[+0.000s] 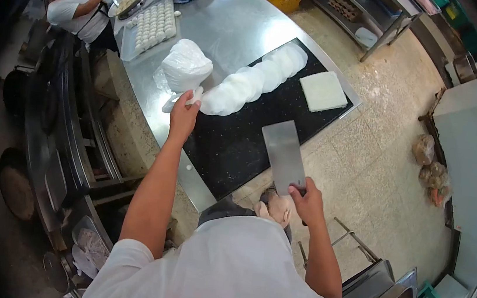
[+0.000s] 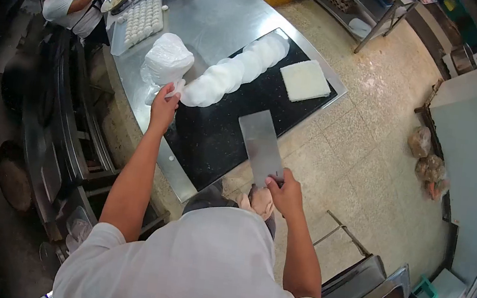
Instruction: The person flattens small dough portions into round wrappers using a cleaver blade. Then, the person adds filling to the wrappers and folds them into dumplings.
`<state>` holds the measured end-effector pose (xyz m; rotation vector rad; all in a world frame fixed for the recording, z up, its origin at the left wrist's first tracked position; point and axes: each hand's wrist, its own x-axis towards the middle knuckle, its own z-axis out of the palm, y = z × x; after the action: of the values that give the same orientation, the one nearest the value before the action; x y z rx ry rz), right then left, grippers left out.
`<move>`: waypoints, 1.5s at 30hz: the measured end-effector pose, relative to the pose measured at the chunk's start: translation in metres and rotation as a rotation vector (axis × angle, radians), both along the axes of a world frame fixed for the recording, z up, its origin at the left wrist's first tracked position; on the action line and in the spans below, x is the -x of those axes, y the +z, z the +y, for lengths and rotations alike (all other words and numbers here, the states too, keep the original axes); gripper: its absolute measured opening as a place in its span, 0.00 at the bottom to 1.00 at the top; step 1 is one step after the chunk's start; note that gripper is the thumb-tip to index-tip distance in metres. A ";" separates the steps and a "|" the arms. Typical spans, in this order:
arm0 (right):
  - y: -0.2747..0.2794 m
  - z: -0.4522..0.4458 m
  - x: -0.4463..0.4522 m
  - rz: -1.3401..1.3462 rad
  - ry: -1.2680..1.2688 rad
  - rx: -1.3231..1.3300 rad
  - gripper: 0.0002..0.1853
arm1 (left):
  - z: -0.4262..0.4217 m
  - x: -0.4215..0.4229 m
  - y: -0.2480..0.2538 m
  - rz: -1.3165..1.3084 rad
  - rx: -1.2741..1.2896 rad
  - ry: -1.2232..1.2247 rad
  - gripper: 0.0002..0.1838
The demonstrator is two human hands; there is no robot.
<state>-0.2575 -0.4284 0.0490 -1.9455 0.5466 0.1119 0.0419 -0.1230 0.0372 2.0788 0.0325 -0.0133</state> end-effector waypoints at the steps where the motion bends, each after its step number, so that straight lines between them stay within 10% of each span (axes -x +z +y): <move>1: 0.006 -0.009 0.001 0.001 0.008 -0.009 0.16 | 0.000 0.015 0.008 -0.105 -0.174 -0.029 0.20; 3: 0.021 -0.031 -0.006 -0.185 -0.061 -0.119 0.14 | 0.010 0.038 0.004 -0.421 -0.556 -0.075 0.26; 11: 0.013 -0.097 -0.094 -0.628 -0.158 -0.360 0.15 | 0.035 0.062 -0.038 -0.202 -0.536 0.103 0.28; 19: -0.039 -0.072 -0.101 0.044 -0.477 -0.773 0.08 | 0.045 0.051 -0.030 -0.166 -0.465 0.143 0.18; 33: 0.076 0.155 -0.104 -0.137 0.672 0.715 0.07 | 0.086 0.082 -0.027 -0.290 -0.364 -0.220 0.11; 45: 0.047 0.134 -0.070 0.119 0.527 0.499 0.09 | 0.105 0.064 -0.028 -0.150 -0.190 -0.214 0.06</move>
<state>-0.1871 -0.2948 0.0961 -2.5492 0.1234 0.4628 -0.0219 -0.0185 0.0095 2.2585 -0.2906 0.0153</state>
